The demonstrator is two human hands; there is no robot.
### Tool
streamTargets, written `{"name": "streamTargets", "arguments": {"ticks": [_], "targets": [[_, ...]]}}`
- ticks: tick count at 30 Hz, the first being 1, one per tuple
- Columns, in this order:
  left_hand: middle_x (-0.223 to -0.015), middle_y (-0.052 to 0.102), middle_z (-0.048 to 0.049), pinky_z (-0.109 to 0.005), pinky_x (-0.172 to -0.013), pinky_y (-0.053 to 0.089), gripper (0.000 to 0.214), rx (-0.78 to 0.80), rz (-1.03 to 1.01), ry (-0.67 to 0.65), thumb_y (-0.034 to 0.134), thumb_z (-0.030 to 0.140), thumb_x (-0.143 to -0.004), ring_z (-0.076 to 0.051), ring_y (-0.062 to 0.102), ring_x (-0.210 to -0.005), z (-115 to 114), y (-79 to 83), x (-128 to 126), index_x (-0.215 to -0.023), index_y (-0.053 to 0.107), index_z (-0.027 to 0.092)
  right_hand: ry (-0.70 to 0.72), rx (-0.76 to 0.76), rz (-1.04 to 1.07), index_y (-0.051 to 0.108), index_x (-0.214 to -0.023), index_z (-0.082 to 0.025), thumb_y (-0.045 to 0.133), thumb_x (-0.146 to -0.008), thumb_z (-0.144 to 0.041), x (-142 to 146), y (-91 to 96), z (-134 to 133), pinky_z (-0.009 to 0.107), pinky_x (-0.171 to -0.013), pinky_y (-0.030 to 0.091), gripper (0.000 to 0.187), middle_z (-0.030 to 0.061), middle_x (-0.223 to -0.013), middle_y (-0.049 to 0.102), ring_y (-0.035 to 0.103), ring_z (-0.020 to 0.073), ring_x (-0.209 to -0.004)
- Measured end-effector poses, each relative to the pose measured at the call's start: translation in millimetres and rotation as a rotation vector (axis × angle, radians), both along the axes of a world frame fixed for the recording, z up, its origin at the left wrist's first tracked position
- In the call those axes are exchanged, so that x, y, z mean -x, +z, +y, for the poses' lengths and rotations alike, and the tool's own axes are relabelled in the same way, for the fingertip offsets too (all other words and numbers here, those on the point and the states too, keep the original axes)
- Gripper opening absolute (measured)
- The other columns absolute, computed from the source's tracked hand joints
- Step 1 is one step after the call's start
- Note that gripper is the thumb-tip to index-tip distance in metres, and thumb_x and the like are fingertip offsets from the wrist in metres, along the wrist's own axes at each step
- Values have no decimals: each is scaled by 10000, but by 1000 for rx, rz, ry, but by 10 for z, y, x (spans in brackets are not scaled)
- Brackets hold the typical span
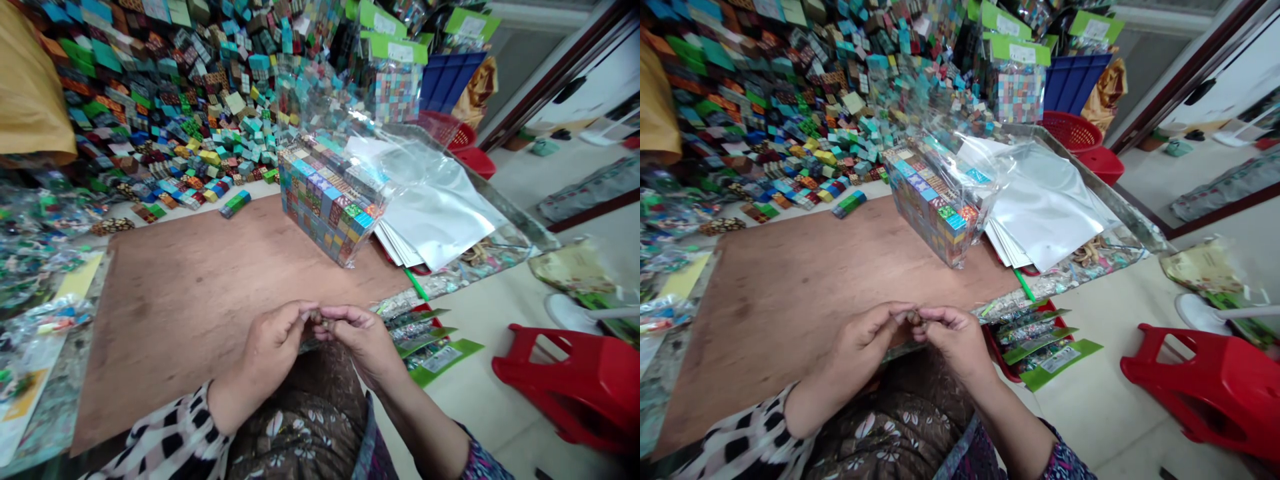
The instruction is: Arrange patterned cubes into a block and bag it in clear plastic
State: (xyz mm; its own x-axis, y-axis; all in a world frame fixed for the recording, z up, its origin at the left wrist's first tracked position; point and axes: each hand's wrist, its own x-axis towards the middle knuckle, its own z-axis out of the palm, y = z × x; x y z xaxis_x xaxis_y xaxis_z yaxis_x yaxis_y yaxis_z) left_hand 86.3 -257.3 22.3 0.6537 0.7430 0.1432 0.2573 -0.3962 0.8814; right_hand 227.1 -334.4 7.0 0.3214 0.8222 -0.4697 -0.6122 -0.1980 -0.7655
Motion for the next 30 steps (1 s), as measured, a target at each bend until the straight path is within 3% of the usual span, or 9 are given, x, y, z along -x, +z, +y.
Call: {"name": "streamTargets", "arguments": {"ticks": [10, 15, 30], "targets": [[-836, 769, -43, -331, -821, 571, 169, 584, -123, 294, 641, 260, -782, -177, 711, -803, 79, -22, -94, -890, 739, 176, 72, -15, 233, 766, -865, -130, 855, -639, -291, -66, 125, 2, 323, -798, 581, 291, 95, -928, 772, 738, 190, -801], [-790, 755, -23, -295, -792, 564, 166, 823, -223, 355, 721, 251, -716, -143, 699, -739, 92, 69, -112, -852, 716, 157, 94, -19, 281, 769, -878, -125, 837, -637, -207, -78, 148, 0, 343, -862, 568, 263, 108, -972, 769, 738, 207, -865], [-765, 755, -35, -249, -715, 578, 264, 1041, -394, 352, 817, 258, -658, -133, 708, -694, 154, 81, -84, -846, 690, 124, 63, -16, 287, 768, -899, -145, 900, -568, -193, -37, 140, -3, 280, -860, 566, 359, 80, -946, 779, 739, 185, -886]]}}
